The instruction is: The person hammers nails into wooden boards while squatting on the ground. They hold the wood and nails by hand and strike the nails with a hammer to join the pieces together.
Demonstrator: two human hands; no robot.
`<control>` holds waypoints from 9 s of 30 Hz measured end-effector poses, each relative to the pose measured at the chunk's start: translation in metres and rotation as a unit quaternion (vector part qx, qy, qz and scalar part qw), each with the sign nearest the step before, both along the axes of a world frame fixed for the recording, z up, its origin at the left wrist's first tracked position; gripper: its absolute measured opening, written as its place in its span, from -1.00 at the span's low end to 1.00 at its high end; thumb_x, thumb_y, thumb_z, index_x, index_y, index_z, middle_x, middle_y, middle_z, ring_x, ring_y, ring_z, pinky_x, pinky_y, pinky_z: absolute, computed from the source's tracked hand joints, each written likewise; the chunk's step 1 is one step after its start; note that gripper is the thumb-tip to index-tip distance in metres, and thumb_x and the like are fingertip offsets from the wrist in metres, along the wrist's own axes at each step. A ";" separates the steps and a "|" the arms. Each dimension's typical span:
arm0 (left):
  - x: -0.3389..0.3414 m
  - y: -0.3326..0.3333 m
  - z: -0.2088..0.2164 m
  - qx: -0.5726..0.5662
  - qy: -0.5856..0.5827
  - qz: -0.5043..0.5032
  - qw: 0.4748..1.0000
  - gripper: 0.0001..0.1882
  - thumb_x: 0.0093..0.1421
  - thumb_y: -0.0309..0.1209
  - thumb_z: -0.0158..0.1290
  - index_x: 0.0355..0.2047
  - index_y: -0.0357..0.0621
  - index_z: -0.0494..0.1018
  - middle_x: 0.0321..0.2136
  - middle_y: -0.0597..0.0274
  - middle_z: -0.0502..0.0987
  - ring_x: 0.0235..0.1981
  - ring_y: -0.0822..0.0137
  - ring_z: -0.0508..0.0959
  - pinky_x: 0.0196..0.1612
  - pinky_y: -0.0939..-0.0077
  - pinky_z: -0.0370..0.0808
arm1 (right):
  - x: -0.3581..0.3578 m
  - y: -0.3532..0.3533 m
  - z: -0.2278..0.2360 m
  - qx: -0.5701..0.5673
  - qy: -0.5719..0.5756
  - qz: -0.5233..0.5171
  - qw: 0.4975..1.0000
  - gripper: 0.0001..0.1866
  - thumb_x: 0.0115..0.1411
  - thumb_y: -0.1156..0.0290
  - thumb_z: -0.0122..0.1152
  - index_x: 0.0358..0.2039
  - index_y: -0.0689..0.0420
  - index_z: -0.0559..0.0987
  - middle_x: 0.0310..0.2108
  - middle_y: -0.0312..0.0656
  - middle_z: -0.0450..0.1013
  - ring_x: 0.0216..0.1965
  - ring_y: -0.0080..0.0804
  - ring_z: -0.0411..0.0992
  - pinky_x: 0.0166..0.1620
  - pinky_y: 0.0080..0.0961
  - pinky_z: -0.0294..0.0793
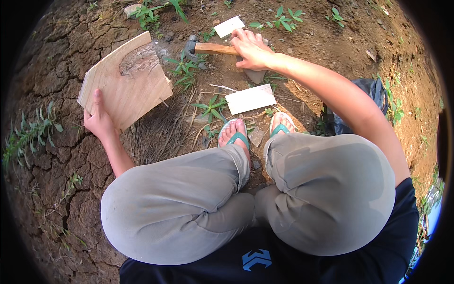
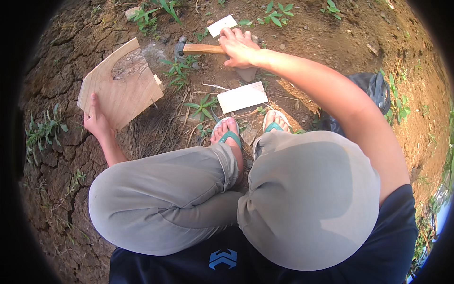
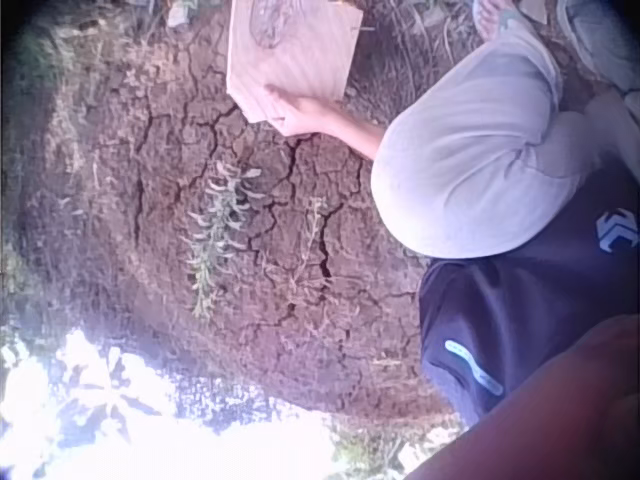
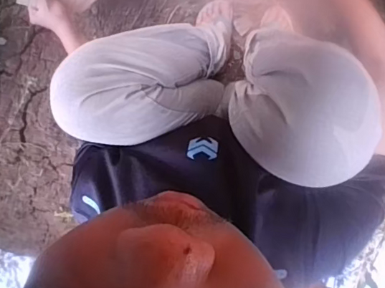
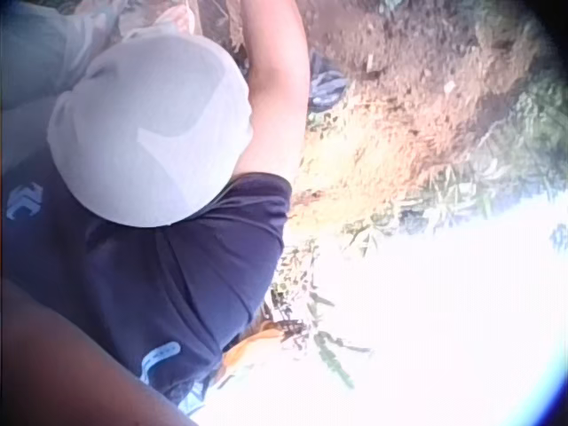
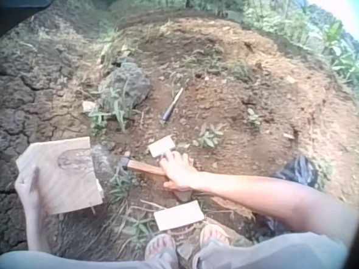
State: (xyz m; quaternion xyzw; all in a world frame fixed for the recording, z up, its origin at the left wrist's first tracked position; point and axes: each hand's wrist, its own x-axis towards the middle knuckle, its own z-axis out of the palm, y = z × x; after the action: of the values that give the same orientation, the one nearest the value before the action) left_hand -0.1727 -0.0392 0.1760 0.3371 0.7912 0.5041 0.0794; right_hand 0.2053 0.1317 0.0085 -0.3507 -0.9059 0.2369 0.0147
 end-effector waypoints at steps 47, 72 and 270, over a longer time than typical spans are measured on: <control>0.099 0.121 -0.080 -0.035 -0.371 -0.248 0.894 -0.66 0.49 -0.13 -0.09 -0.39 -0.03 0.36 -0.72 0.56 0.06 -0.74 0.60 0.02 -0.59 0.57 0.23 | 0.126 -0.086 0.033 -0.460 0.412 -0.488 0.617 -0.76 0.26 0.52 0.32 -0.31 0.05 0.37 -0.37 -0.38 0.42 -0.34 -0.63 0.45 -0.23 -0.60 0.53; 0.189 0.056 -0.154 -0.231 -0.339 -0.318 0.855 -0.67 0.37 -0.34 0.10 -0.03 -0.37 0.39 -0.39 0.18 0.55 -0.46 0.45 0.59 -0.56 0.55 0.58 | 0.124 -0.109 0.023 -0.376 0.398 -0.477 0.687 -0.75 0.17 0.59 0.31 -0.25 0.11 0.39 -0.37 -0.41 0.38 -0.40 -0.69 0.34 -0.31 -0.65 0.34; 0.175 0.123 -0.139 -0.337 -0.242 -0.369 0.832 0.06 0.19 0.11 0.25 0.37 -0.35 -0.05 -0.17 -0.07 0.50 -0.42 0.30 0.65 -0.51 0.46 0.63 | 0.135 -0.132 0.094 -0.160 0.167 -0.247 0.941 -0.65 0.40 0.14 0.16 0.04 0.09 0.48 -0.39 0.09 0.55 -0.38 0.13 0.56 -0.36 -0.14 0.50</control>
State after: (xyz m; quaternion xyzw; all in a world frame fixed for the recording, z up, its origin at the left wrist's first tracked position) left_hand 0.0023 0.0835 0.0368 0.4237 0.6840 0.2048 0.5574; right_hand 0.3404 -0.0001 0.1029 -0.5163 -0.7258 0.4226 0.1675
